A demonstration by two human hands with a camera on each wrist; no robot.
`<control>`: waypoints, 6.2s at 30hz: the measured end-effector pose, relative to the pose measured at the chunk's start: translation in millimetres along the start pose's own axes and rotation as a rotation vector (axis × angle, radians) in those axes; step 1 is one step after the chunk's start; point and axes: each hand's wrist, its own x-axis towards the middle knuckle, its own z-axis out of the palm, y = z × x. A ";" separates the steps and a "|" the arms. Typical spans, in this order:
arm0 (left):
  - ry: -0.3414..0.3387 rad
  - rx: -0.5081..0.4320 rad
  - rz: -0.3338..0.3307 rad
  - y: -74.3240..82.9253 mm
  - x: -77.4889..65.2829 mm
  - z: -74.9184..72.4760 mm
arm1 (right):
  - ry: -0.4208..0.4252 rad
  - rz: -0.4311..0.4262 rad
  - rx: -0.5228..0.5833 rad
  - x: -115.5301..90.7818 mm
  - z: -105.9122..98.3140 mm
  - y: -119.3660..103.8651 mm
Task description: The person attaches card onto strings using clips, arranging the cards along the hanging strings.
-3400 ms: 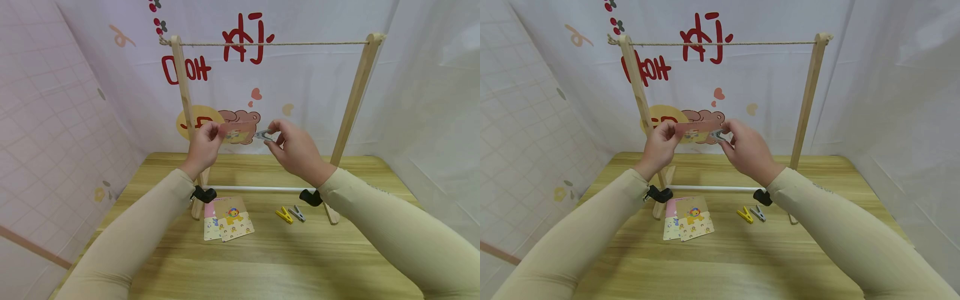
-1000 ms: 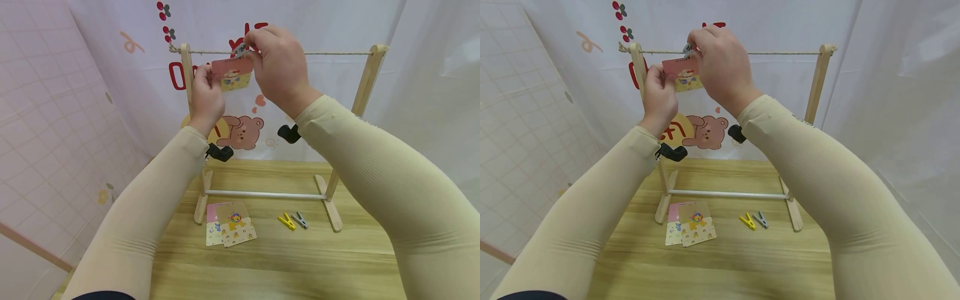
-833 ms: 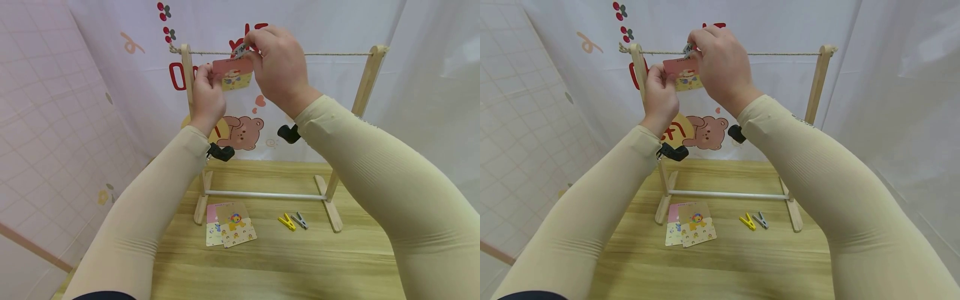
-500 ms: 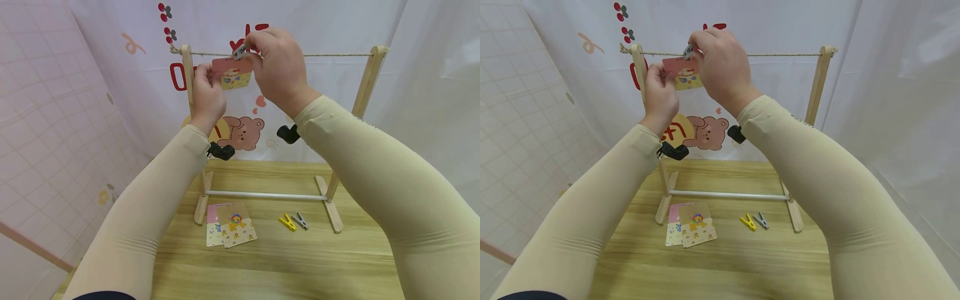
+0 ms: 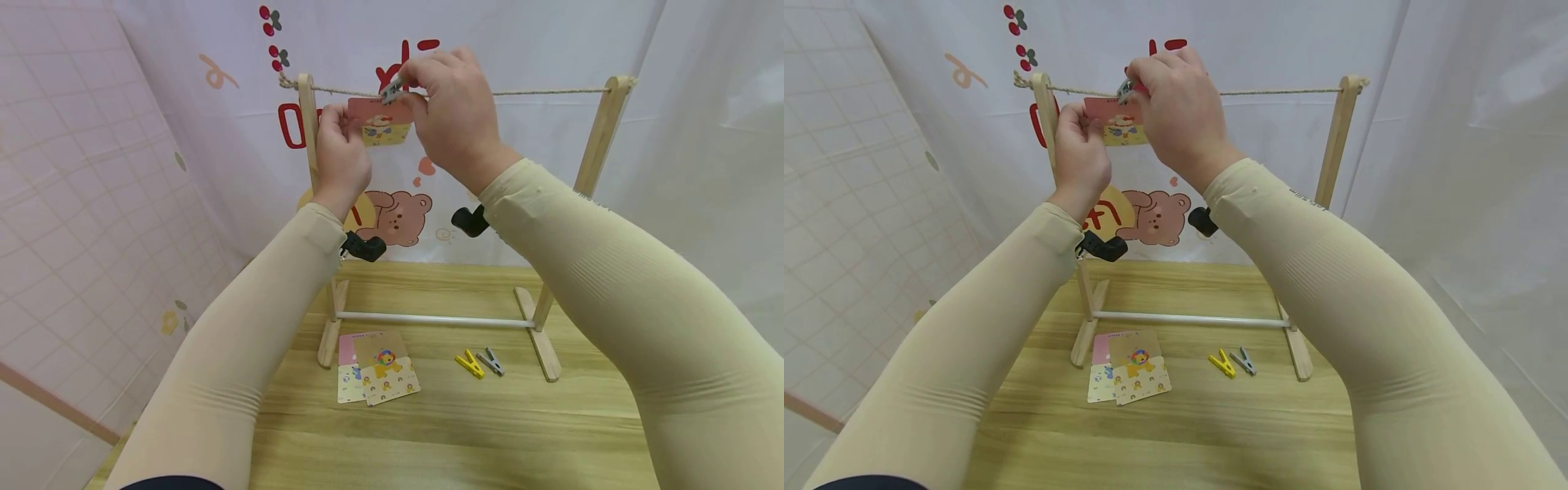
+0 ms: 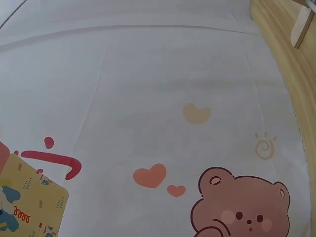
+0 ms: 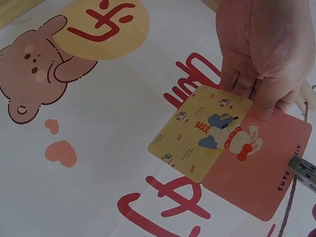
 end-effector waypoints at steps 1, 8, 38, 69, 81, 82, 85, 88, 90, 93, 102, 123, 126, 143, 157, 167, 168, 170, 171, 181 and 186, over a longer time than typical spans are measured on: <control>0.001 0.002 0.001 -0.2 0.0 0.0 | -0.001 0.000 -0.002 0.1 0.2 -0.1; -0.005 0.016 -0.035 -2.3 -0.6 -0.9 | -0.014 0.000 -0.003 0.7 3.5 -0.5; 0.010 -0.004 -0.003 -10.5 -6.0 2.3 | -0.096 0.011 -0.033 4.6 12.2 -3.0; 0.019 -0.001 0.015 -9.4 -8.1 2.8 | -0.084 -0.049 -0.042 1.6 13.5 5.2; 0.019 -0.006 0.062 -6.5 -10.6 0.4 | -0.011 -0.066 -0.011 -6.4 9.9 14.2; 0.018 -0.012 0.059 -6.2 -11.2 0.0 | 0.000 -0.075 -0.005 -8.0 9.2 15.3; 0.009 -0.027 0.047 -5.4 -13.3 -1.4 | 0.014 -0.087 0.018 -14.3 6.7 19.0; 0.001 -0.012 0.032 -4.4 -16.2 -3.8 | 0.018 -0.093 0.039 -22.5 4.6 23.2; -0.004 0.007 0.022 -3.7 -18.2 -5.4 | 0.021 -0.099 0.054 -29.2 3.5 26.1; -0.017 0.028 0.011 -3.3 -20.6 -7.1 | 0.040 -0.124 0.082 -40.3 3.4 31.4; -0.061 0.007 0.019 -7.4 -26.9 -10.4 | 0.066 -0.214 0.117 -74.4 3.5 44.0; -0.060 -0.051 0.051 -8.3 -30.0 -12.4 | -0.042 -0.158 0.107 -132.8 0.7 79.6; -0.064 -0.063 0.045 -9.3 -29.6 -12.1 | -0.055 -0.155 0.103 -139.4 0.1 83.2; -0.133 -0.029 -0.012 -20.6 -46.5 -20.2 | -0.171 -0.092 0.078 -185.7 3.4 108.4; -0.268 0.065 -0.101 -52.1 -89.2 -35.6 | -0.323 -0.020 0.053 -224.9 12.3 119.5; -0.526 0.272 -0.111 -86.8 -126.8 -40.2 | -0.451 0.033 0.043 -251.0 23.3 124.6; -0.561 0.314 -0.112 -89.4 -131.1 -40.7 | -0.461 0.037 0.038 -253.6 24.5 124.8; -0.629 0.391 -0.102 -94.9 -138.9 -41.5 | -0.481 0.047 0.032 -257.8 26.4 124.7; -0.660 0.424 -0.098 -97.0 -142.7 -41.7 | -0.494 0.056 0.032 -259.7 27.2 124.6; -0.884 0.689 -0.037 -118.1 -174.0 -41.8 | -0.560 0.079 0.044 -281.8 39.8 122.7; -0.948 0.731 -0.049 -130.8 -184.8 -41.7 | -0.598 0.050 0.048 -293.2 47.4 122.8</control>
